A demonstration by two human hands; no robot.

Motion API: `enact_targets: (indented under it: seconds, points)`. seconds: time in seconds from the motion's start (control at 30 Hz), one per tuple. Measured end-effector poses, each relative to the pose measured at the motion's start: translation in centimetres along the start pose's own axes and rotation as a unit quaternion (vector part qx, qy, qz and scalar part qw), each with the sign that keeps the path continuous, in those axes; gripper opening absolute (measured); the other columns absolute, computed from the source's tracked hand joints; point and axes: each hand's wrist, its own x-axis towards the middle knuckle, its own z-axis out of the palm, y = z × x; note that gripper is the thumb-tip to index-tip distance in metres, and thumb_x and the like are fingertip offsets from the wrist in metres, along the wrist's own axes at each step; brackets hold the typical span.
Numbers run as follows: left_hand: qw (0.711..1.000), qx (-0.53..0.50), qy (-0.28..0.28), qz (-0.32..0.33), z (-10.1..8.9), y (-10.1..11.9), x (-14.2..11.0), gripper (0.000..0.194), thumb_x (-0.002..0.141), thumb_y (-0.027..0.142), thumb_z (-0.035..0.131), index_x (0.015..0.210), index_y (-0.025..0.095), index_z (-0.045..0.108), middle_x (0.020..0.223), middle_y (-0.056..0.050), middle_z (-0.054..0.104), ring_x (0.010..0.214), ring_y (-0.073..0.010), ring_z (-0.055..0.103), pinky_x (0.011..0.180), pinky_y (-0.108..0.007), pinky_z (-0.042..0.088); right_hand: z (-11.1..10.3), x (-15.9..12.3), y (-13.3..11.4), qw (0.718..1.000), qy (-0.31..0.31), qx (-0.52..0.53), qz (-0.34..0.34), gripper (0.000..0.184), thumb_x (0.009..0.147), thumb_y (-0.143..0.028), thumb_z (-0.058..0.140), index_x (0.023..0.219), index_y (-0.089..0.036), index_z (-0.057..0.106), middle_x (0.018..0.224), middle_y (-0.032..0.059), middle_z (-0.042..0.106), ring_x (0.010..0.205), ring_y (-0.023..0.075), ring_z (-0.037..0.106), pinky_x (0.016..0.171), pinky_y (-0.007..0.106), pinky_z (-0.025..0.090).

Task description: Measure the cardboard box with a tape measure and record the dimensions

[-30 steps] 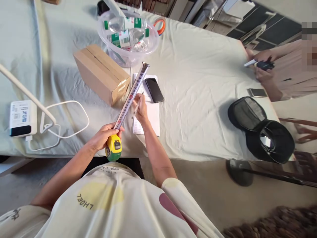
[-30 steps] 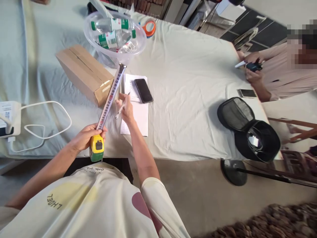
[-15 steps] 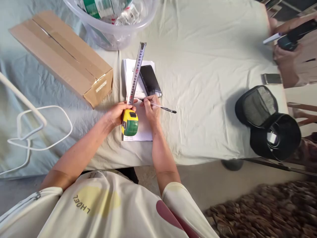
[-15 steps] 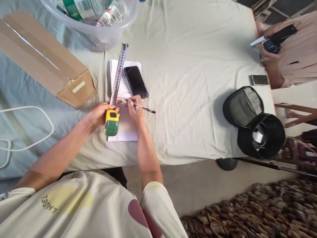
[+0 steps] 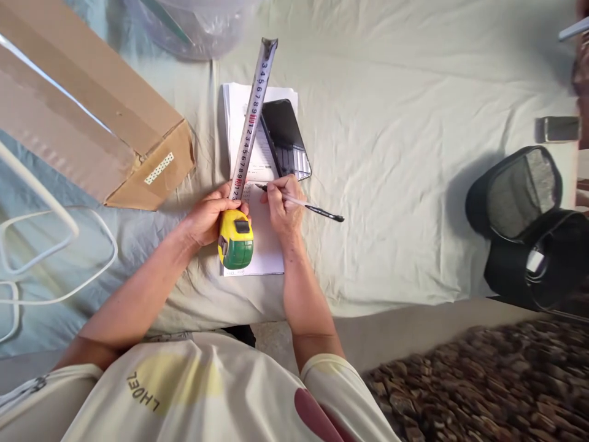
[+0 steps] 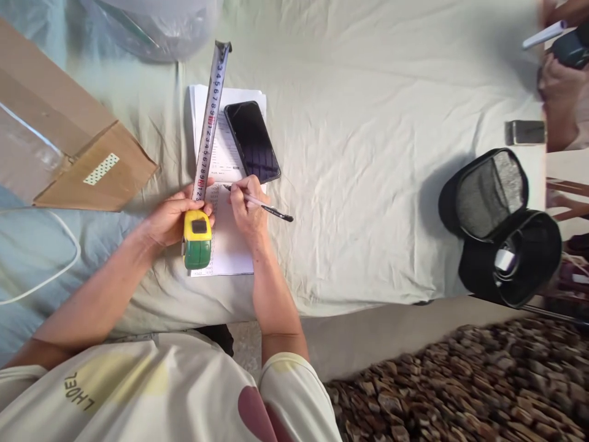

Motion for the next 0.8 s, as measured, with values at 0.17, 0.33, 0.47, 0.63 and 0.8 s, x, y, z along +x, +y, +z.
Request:
enact_targets:
  seconds: [0.17,0.33,0.47,0.63,0.8]
  points:
    - [1.0,0.0,-0.006,-0.004,-0.06,-0.05,0.01,0.049,0.077,0.01,0.061,0.125,0.017,0.059,0.068,0.0,0.065,0.063,-0.0192,0.066,0.062,-0.03,0.053,-0.15,-0.02,-0.14,1.0,0.0,-0.003,0.003,0.021,0.099,-0.034,0.048,0.08,-0.026,0.05,0.065,-0.0035,0.06,0.064,0.0159,0.057,0.064,0.032,0.049]
    - [1.0,0.0,-0.016,-0.003,-0.19,-0.13,0.01,0.05,0.077,0.011,0.062,0.126,0.017,0.059,0.069,0.0,0.065,0.065,-0.0192,0.066,0.064,-0.03,0.052,-0.15,0.0,-0.19,1.0,0.004,0.008,-0.003,0.022,0.1,-0.036,0.047,0.08,-0.026,0.049,0.064,-0.0051,0.059,0.062,0.0148,0.057,0.064,0.03,0.049]
    - [1.0,0.003,-0.019,-0.006,-0.21,-0.15,0.0,0.054,0.077,0.012,0.063,0.13,0.018,0.058,0.069,0.0,0.065,0.065,-0.0191,0.066,0.064,-0.03,0.051,-0.2,0.02,-0.25,1.0,-0.003,0.003,-0.001,0.022,0.1,-0.035,0.046,0.08,-0.026,0.049,0.064,-0.0044,0.06,0.063,0.0145,0.057,0.064,0.03,0.049]
    - [1.0,0.004,-0.018,-0.008,-0.21,-0.11,-0.06,0.055,0.076,0.011,0.063,0.131,0.017,0.057,0.069,0.0,0.065,0.066,-0.0197,0.066,0.064,-0.03,0.051,-0.15,0.01,-0.4,1.0,-0.002,-0.005,0.013,0.02,0.099,-0.032,0.047,0.08,-0.026,0.05,0.064,-0.004,0.061,0.063,0.0157,0.057,0.065,0.032,0.05]
    - [1.0,0.003,-0.021,-0.005,-0.19,-0.11,-0.06,0.052,0.077,0.009,0.062,0.128,0.017,0.058,0.069,-0.001,0.065,0.064,-0.0201,0.066,0.063,-0.031,0.052,-0.1,-0.06,-0.34,1.0,0.005,-0.006,0.012,0.022,0.099,-0.035,0.047,0.078,-0.026,0.049,0.063,-0.0047,0.06,0.06,0.0158,0.056,0.063,0.032,0.05]
